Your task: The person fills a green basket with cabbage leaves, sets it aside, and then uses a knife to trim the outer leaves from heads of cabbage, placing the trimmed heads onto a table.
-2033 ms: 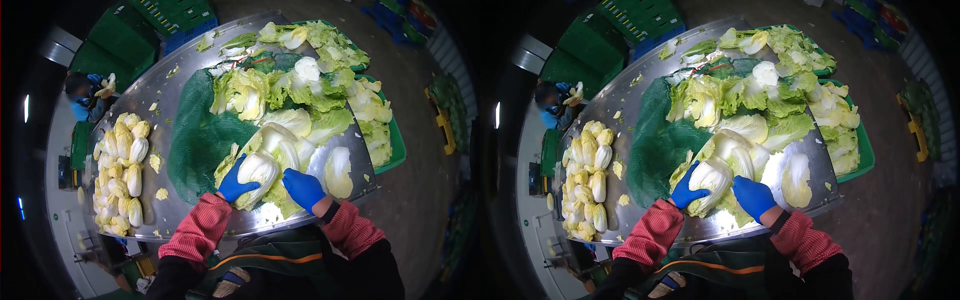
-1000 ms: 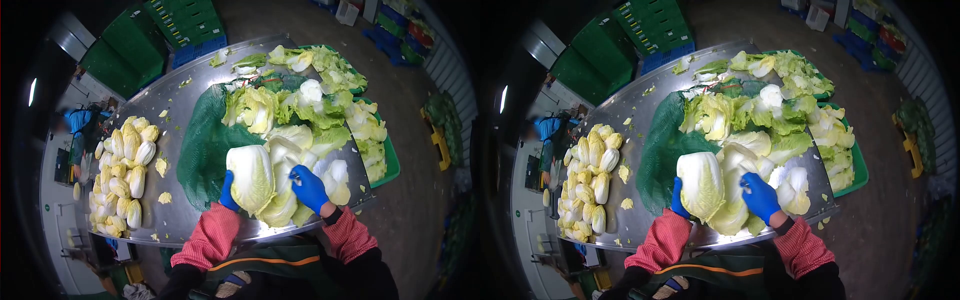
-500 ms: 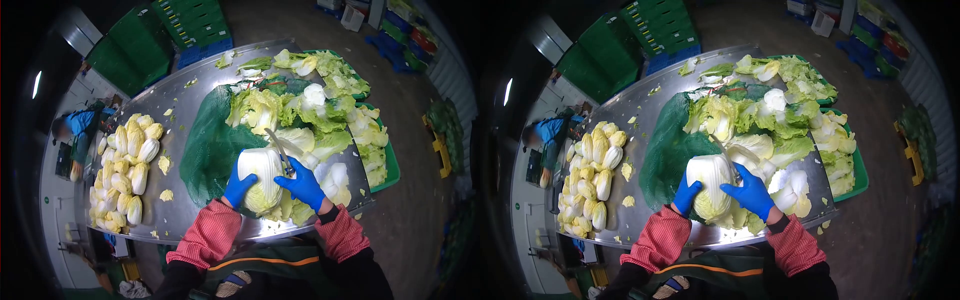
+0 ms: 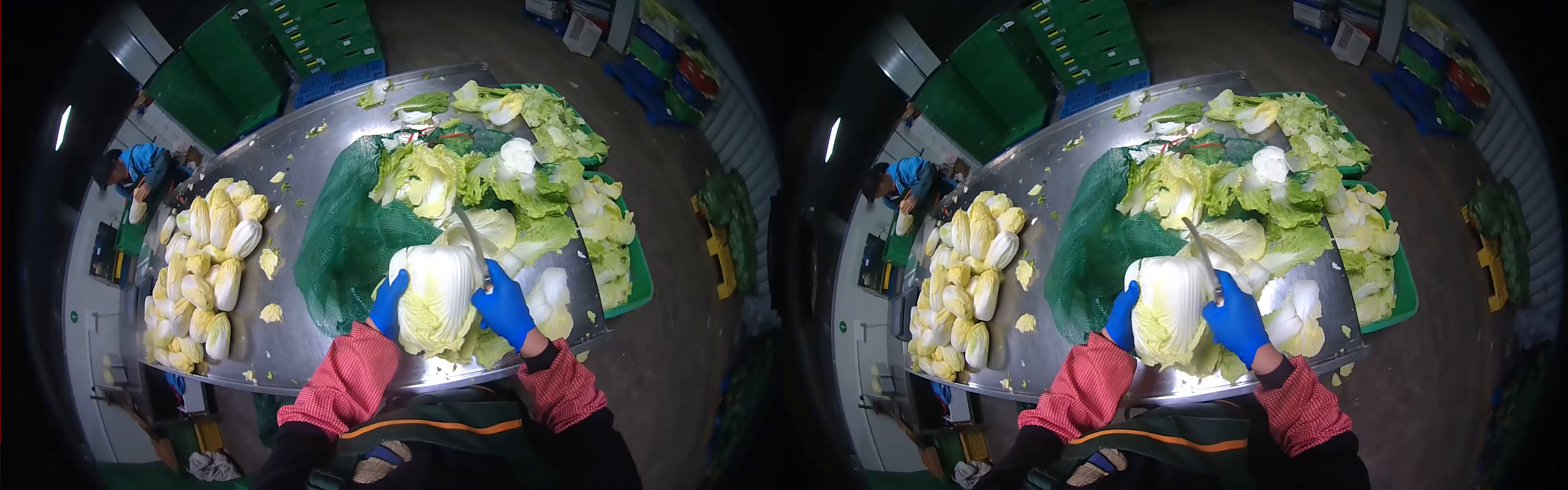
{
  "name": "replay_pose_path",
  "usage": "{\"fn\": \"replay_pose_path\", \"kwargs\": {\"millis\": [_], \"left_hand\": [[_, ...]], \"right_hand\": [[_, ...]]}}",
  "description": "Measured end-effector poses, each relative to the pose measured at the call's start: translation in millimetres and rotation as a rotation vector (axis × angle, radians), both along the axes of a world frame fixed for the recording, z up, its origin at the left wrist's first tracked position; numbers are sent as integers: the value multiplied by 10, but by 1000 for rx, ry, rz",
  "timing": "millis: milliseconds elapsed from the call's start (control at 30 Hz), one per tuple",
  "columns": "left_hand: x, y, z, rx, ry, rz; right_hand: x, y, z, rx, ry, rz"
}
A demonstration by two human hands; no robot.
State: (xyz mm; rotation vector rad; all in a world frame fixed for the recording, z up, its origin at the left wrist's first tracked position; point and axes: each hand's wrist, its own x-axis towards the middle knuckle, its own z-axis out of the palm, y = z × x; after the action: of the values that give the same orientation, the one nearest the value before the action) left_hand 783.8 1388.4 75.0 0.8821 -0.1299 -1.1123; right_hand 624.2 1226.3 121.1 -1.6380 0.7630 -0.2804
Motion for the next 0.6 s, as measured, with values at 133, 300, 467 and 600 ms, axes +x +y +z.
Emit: {"fn": "replay_pose_path", "kwargs": {"millis": [133,300,467,600], "left_hand": [[-173,-35,191,-93,326,-4],[-157,-100,148,-336,390,72],[28,-183,129,-228,-223,63],[-198,-332,440,-219,298,109]], "right_hand": [[-43,-250,-197,328,-155,-89],[-155,-376,-380,50,-113,-77],[-207,-287,-366,-544,90,-22],[23,-148,216,228,-155,197]]}}
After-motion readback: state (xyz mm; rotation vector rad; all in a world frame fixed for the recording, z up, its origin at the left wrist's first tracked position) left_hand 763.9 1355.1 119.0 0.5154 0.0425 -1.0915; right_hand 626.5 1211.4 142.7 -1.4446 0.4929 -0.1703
